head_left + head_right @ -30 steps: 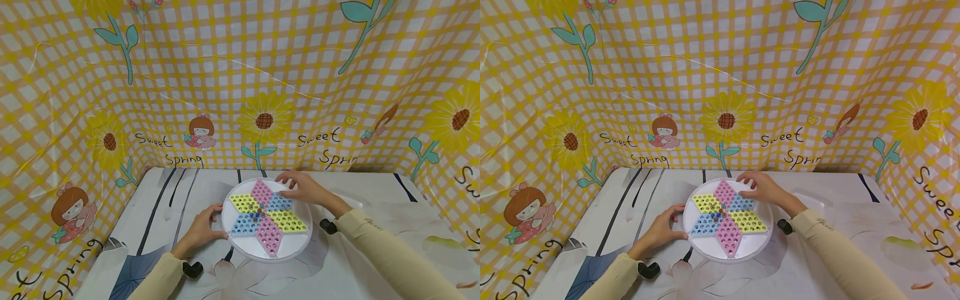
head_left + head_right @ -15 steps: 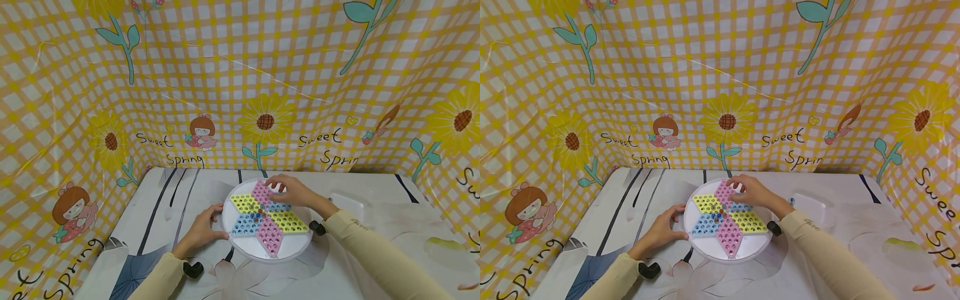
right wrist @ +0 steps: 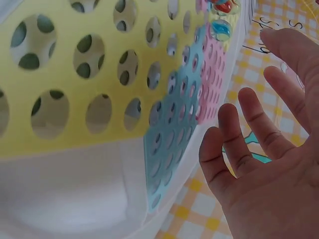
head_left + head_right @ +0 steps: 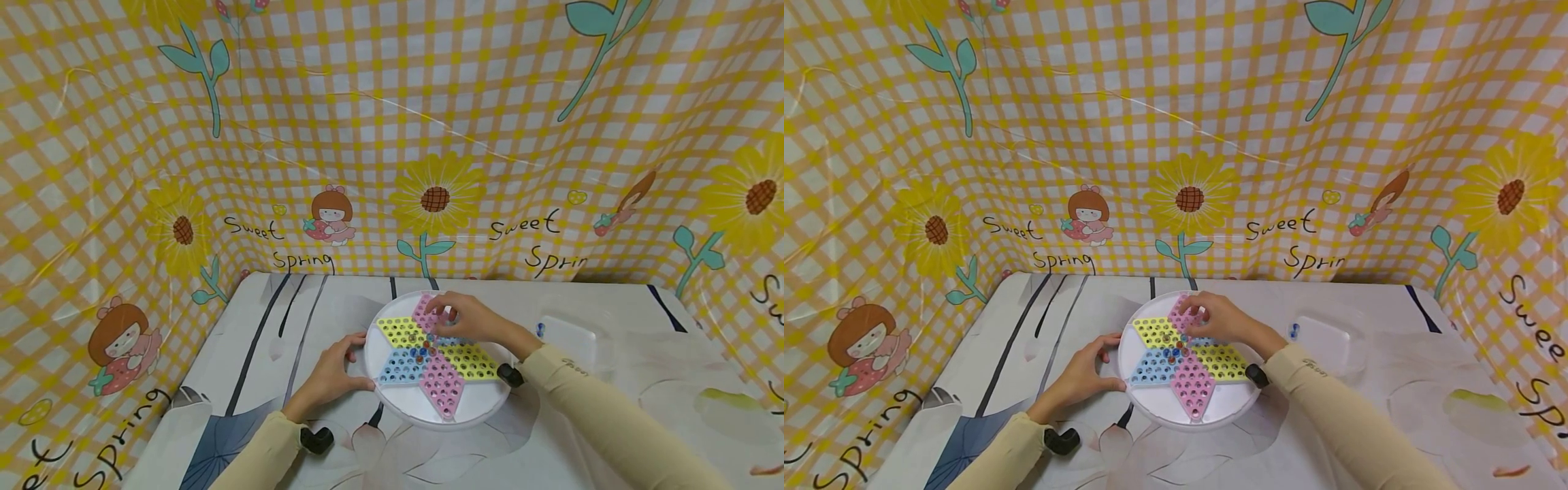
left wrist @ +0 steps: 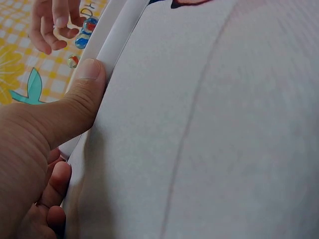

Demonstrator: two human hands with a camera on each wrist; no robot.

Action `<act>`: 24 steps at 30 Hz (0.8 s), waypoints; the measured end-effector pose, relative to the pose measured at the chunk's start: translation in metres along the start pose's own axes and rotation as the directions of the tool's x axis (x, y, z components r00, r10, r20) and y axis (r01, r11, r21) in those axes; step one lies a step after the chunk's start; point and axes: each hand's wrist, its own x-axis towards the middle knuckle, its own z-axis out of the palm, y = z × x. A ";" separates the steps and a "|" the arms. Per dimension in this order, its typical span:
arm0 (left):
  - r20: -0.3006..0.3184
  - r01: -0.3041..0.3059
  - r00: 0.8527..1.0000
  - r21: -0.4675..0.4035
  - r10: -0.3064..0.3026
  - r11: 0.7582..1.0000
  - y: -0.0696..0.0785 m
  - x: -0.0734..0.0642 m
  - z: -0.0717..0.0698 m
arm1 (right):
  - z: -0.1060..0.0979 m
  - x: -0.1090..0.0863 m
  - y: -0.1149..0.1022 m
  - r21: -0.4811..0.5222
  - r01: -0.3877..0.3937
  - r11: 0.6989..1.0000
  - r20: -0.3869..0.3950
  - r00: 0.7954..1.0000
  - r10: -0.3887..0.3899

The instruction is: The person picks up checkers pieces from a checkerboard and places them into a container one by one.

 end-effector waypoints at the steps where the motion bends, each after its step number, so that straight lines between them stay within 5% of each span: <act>1: 0.001 0.001 1.000 -0.001 -0.001 1.000 0.000 0.000 0.000 | 0.001 0.001 0.000 0.003 -0.005 1.000 0.007 1.000 0.005; 24: 0.002 0.005 1.000 0.010 -0.005 1.000 0.002 0.000 -0.002 | 0.013 0.005 0.002 -0.009 -0.061 0.998 0.094 0.994 0.061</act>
